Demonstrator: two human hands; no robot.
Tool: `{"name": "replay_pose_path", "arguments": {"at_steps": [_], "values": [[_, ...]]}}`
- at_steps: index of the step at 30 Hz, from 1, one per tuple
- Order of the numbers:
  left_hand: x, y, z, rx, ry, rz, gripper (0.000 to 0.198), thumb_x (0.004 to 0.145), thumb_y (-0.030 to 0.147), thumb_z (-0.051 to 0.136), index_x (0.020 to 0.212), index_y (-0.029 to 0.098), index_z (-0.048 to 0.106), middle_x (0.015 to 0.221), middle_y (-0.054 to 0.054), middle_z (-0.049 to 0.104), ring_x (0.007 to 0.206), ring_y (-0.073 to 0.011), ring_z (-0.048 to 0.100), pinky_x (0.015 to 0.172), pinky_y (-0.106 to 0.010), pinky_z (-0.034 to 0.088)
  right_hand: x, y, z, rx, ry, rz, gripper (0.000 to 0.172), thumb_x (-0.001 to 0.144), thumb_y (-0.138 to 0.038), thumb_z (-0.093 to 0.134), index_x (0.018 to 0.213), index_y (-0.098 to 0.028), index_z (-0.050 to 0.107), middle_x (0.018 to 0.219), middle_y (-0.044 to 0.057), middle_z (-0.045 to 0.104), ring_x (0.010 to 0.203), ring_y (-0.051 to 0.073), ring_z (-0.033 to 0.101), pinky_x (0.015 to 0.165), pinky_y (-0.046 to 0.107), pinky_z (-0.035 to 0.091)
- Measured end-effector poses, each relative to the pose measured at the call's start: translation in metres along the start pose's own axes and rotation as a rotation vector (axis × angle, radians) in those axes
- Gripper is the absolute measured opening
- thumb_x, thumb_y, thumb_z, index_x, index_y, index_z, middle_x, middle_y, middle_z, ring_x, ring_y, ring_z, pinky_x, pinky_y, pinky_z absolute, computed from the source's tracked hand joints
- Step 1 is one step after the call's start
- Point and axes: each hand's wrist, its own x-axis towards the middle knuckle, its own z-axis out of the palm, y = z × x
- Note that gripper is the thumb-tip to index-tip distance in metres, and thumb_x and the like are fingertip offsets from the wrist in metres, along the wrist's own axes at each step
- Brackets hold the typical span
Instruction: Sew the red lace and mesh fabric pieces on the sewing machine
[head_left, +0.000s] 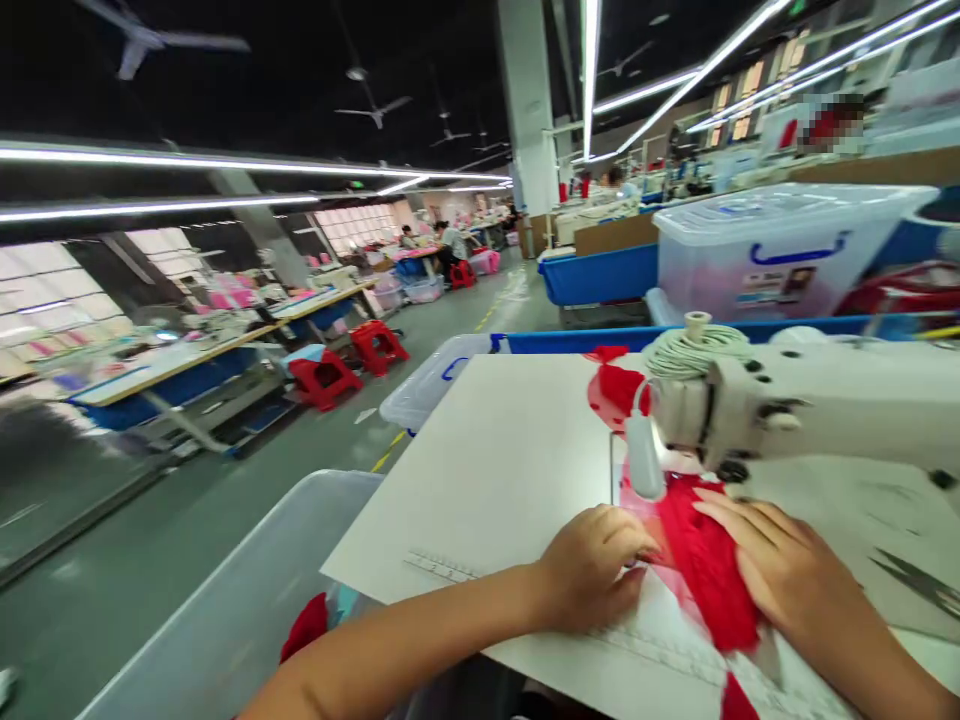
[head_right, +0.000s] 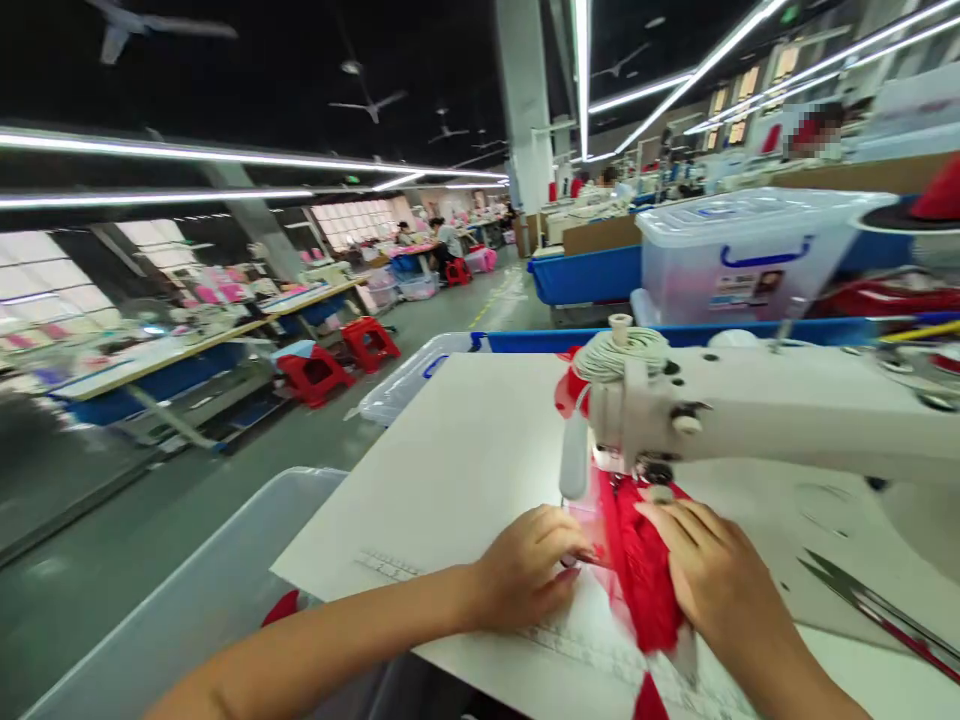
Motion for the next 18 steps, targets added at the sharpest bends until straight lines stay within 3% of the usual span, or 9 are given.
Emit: {"name": "replay_pose_path", "arguments": {"at_steps": [2,4,7,9,11,14,16,18], "values": [[-0.004,0.013,-0.002,0.251,0.001,0.320,0.018,0.091,0.019,0.050,0.107,0.017,0.058,0.105,-0.006,0.065,0.098,-0.0195,0.060,0.087,-0.034,0.050,-0.003,-0.006,-0.011,-0.018,-0.026,0.052,0.039,0.088,-0.010,0.036,0.114,-0.022,0.063,0.112,0.008,0.069,0.103,0.026,0.063,0.087,0.045,0.052],[0.001,0.024,-0.001,0.442,-0.016,0.427,0.018,0.095,0.017,0.044,0.105,0.015,0.058,0.098,-0.006,0.065,0.087,-0.0169,0.060,0.076,-0.030,0.051,0.000,-0.015,-0.018,0.019,-0.049,0.085,0.035,0.087,-0.010,0.037,0.105,-0.023,0.065,0.109,0.007,0.070,0.100,0.024,0.064,0.086,0.041,0.053],[0.011,0.032,0.003,0.624,-0.112,0.454,0.025,0.094,0.009,0.039,0.081,0.016,0.058,0.073,-0.002,0.058,0.064,-0.0141,0.055,0.055,-0.026,0.045,0.004,-0.028,-0.027,0.091,-0.155,0.107,0.033,0.087,-0.011,0.036,0.100,-0.024,0.064,0.109,0.005,0.070,0.094,0.020,0.066,0.076,0.033,0.055],[0.014,0.031,0.000,0.661,-0.155,0.480,0.030,0.093,0.006,0.038,0.071,0.017,0.054,0.068,-0.001,0.055,0.060,-0.0136,0.053,0.051,-0.026,0.042,0.003,-0.034,-0.036,0.094,-0.303,0.130,0.035,0.087,-0.012,0.035,0.102,-0.025,0.063,0.115,0.005,0.067,0.088,0.019,0.067,0.066,0.031,0.055],[0.013,0.028,-0.008,0.618,-0.174,0.496,0.031,0.095,0.008,0.036,0.073,0.017,0.055,0.080,-0.003,0.061,0.071,-0.0138,0.058,0.058,-0.024,0.046,0.002,-0.037,-0.047,0.068,-0.445,0.159,0.037,0.082,-0.012,0.038,0.108,-0.027,0.060,0.124,0.004,0.062,0.084,0.019,0.067,0.060,0.031,0.052],[0.010,0.024,-0.022,0.513,-0.217,0.437,0.029,0.099,0.012,0.031,0.090,0.018,0.058,0.103,-0.004,0.063,0.090,-0.0123,0.059,0.074,-0.021,0.049,0.001,-0.042,-0.062,0.064,-0.560,0.139,0.044,0.074,-0.015,0.047,0.115,-0.030,0.055,0.130,0.004,0.056,0.093,0.022,0.065,0.063,0.031,0.049],[0.012,0.023,-0.026,0.471,-0.252,0.398,0.029,0.099,0.010,0.030,0.094,0.017,0.058,0.096,-0.003,0.063,0.084,-0.0120,0.058,0.073,-0.021,0.049,0.003,-0.045,-0.066,0.045,-0.581,0.122,0.041,0.072,-0.019,0.052,0.112,-0.029,0.055,0.128,0.004,0.057,0.092,0.023,0.065,0.061,0.030,0.046],[0.016,0.022,-0.023,0.466,-0.254,0.369,0.030,0.097,0.007,0.030,0.089,0.016,0.058,0.082,-0.003,0.061,0.073,-0.0137,0.056,0.069,-0.024,0.048,0.005,-0.045,-0.062,-0.036,-0.569,0.152,0.029,0.072,-0.018,0.051,0.099,-0.027,0.056,0.118,0.004,0.061,0.075,0.020,0.063,0.053,0.028,0.038]]}}
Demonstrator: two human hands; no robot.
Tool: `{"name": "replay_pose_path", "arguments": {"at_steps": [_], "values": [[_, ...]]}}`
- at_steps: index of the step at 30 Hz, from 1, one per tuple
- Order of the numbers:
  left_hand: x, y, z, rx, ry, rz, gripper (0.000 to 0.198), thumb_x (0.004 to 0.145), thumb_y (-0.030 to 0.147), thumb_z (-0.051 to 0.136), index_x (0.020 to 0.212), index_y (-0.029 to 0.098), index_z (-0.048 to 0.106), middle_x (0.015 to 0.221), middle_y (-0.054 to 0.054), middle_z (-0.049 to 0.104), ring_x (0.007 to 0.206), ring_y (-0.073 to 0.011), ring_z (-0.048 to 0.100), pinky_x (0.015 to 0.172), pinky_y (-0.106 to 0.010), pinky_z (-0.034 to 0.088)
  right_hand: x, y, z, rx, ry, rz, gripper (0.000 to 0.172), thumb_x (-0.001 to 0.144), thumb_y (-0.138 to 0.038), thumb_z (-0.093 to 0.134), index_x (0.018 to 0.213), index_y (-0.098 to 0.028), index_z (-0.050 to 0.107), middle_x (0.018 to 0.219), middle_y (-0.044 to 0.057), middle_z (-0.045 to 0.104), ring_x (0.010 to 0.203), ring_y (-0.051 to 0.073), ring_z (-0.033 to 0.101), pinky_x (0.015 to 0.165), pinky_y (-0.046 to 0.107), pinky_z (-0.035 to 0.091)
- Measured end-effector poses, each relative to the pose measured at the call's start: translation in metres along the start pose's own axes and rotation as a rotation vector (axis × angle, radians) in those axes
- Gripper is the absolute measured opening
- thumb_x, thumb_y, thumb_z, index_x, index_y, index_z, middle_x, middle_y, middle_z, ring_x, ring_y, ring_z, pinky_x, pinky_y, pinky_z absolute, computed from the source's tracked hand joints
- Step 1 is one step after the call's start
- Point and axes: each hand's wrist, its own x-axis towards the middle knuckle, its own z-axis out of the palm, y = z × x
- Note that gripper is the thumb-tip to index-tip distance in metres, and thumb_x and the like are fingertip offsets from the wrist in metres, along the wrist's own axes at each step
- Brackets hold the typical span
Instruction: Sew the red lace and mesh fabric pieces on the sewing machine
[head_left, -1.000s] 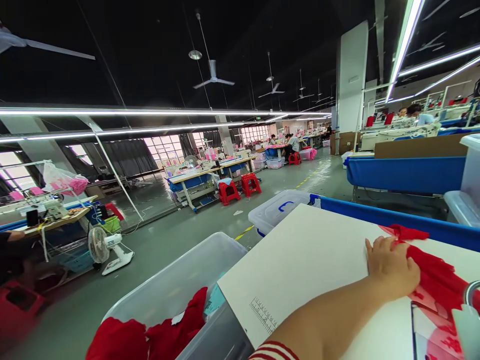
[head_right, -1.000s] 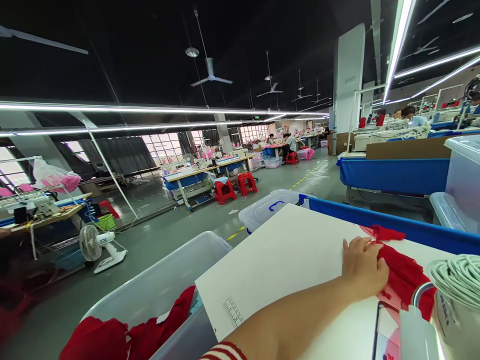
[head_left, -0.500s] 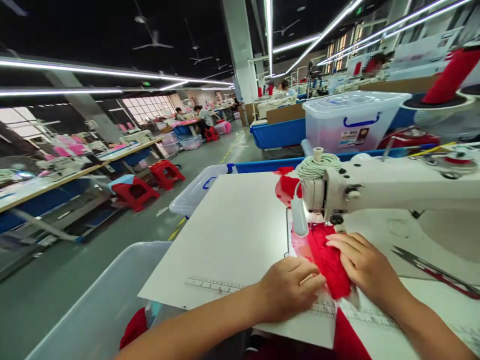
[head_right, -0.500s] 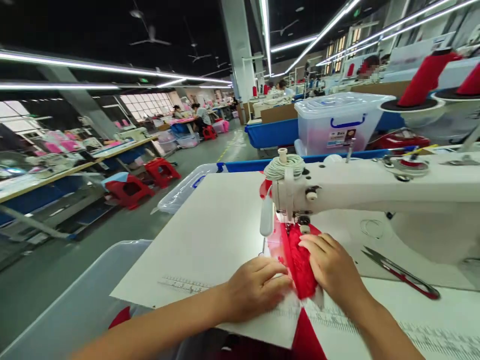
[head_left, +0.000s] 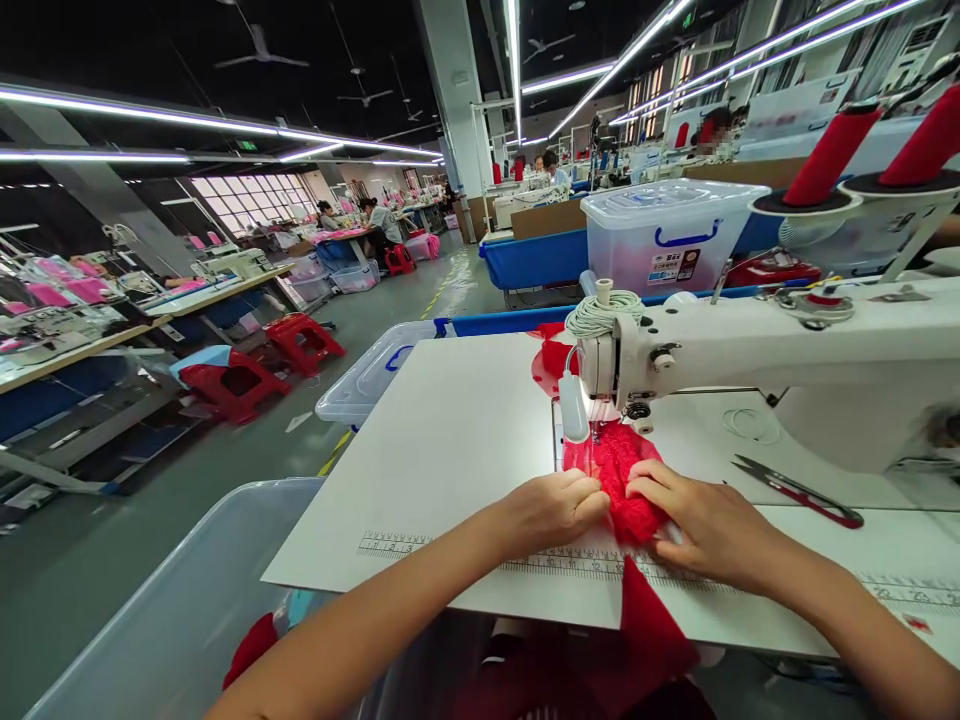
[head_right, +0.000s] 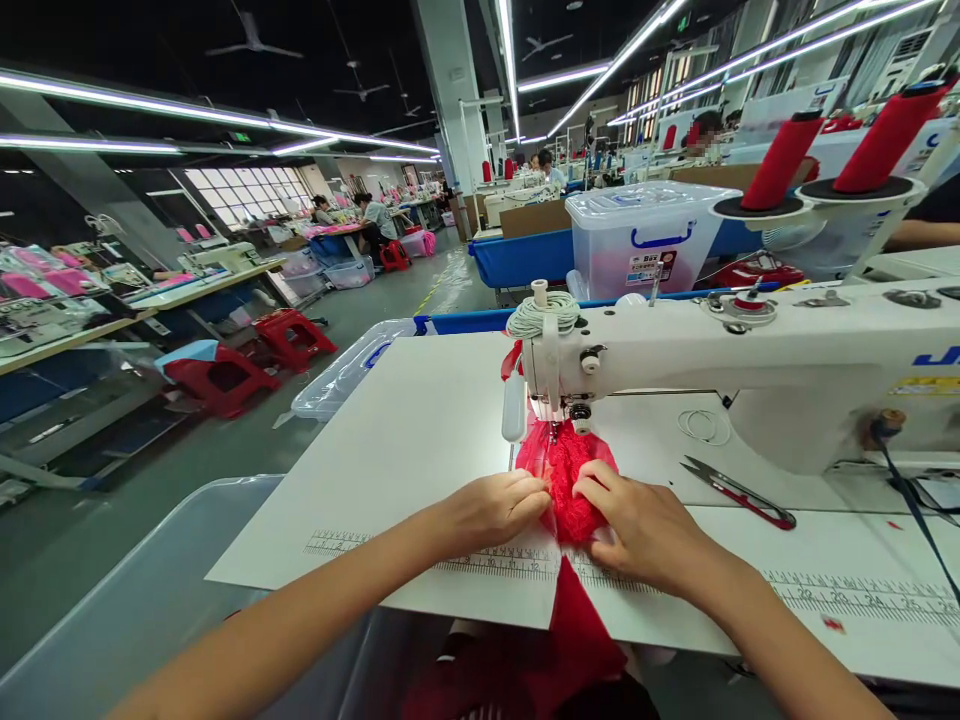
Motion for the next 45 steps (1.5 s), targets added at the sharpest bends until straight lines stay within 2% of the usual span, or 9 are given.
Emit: {"name": "replay_pose_path", "arguments": {"at_steps": [4,12,15,18,24,31,34,40,45], "values": [[0.015,0.001,0.009,-0.033,0.075,-0.169,0.025,0.096,0.010,0.036,0.086,0.015,0.058,0.079,-0.005,0.059,0.071,-0.0163,0.053,0.065,-0.027,0.046,0.017,0.010,0.007,0.056,0.139,0.080,0.017,0.072,-0.010,0.046,0.080,-0.024,0.051,0.096,0.003,0.065,0.059,0.017,0.054,0.048,0.027,0.025],[0.029,0.005,-0.005,-0.164,0.163,-0.230,0.029,0.100,0.019,0.040,0.077,0.017,0.057,0.078,0.000,0.059,0.072,-0.0122,0.052,0.068,-0.023,0.044,0.047,0.028,0.007,0.379,0.179,-0.040,0.031,0.071,-0.015,0.053,0.100,-0.024,0.059,0.096,0.002,0.069,0.082,0.019,0.063,0.069,0.027,0.047],[0.026,0.011,-0.001,-0.165,0.146,-0.187,0.024,0.098,0.023,0.045,0.080,0.018,0.060,0.086,-0.001,0.060,0.075,-0.0135,0.053,0.070,-0.025,0.046,0.047,0.023,0.014,0.425,0.215,-0.048,0.013,0.078,-0.021,0.052,0.087,-0.024,0.061,0.091,0.003,0.067,0.080,0.019,0.061,0.070,0.029,0.047],[0.021,0.015,0.014,-0.142,0.161,-0.201,0.012,0.090,0.017,0.050,0.088,0.018,0.062,0.091,-0.003,0.061,0.078,-0.0156,0.056,0.070,-0.027,0.048,0.045,0.020,0.021,0.470,0.282,-0.028,0.013,0.082,-0.020,0.045,0.077,-0.022,0.058,0.090,0.005,0.066,0.078,0.019,0.059,0.070,0.031,0.046],[0.024,-0.007,0.028,-0.192,0.259,-0.360,0.022,0.079,0.001,0.044,0.086,0.016,0.059,0.093,-0.009,0.064,0.086,-0.0214,0.060,0.072,-0.034,0.052,0.045,0.018,0.021,0.576,0.396,0.017,0.007,0.070,-0.018,0.050,0.073,-0.023,0.052,0.075,0.002,0.062,0.067,0.019,0.055,0.063,0.031,0.044],[0.036,-0.035,0.010,-0.490,0.191,-0.392,0.025,0.084,0.004,0.033,0.092,0.019,0.051,0.074,0.000,0.061,0.073,-0.0158,0.061,0.073,-0.030,0.053,0.049,0.022,0.030,0.855,0.519,0.255,0.007,0.076,-0.026,0.045,0.081,-0.025,0.050,0.054,-0.005,0.060,0.050,0.015,0.058,0.053,0.027,0.047],[0.041,-0.041,0.003,-0.569,0.160,-0.429,0.020,0.084,0.006,0.035,0.088,0.020,0.049,0.081,-0.002,0.060,0.080,-0.0164,0.060,0.080,-0.030,0.051,0.050,0.024,0.036,0.992,0.543,0.326,0.011,0.079,-0.032,0.046,0.085,-0.024,0.051,0.055,-0.004,0.062,0.053,0.015,0.063,0.055,0.027,0.052],[0.044,-0.045,-0.005,-0.654,0.101,-0.445,0.013,0.084,0.013,0.044,0.073,0.020,0.045,0.070,0.002,0.051,0.068,-0.0135,0.050,0.068,-0.026,0.047,0.050,0.020,0.033,1.134,0.620,0.334,0.018,0.079,-0.040,0.054,0.089,-0.025,0.052,0.055,-0.005,0.060,0.048,0.015,0.061,0.049,0.028,0.053],[0.041,-0.042,0.004,-0.651,0.127,-0.480,0.011,0.079,0.016,0.059,0.078,0.020,0.048,0.075,0.004,0.053,0.070,-0.0128,0.053,0.067,-0.023,0.045,0.049,0.016,0.026,1.089,0.727,0.302,0.012,0.077,-0.034,0.058,0.084,-0.024,0.056,0.071,-0.001,0.065,0.062,0.017,0.065,0.061,0.031,0.057]]}}
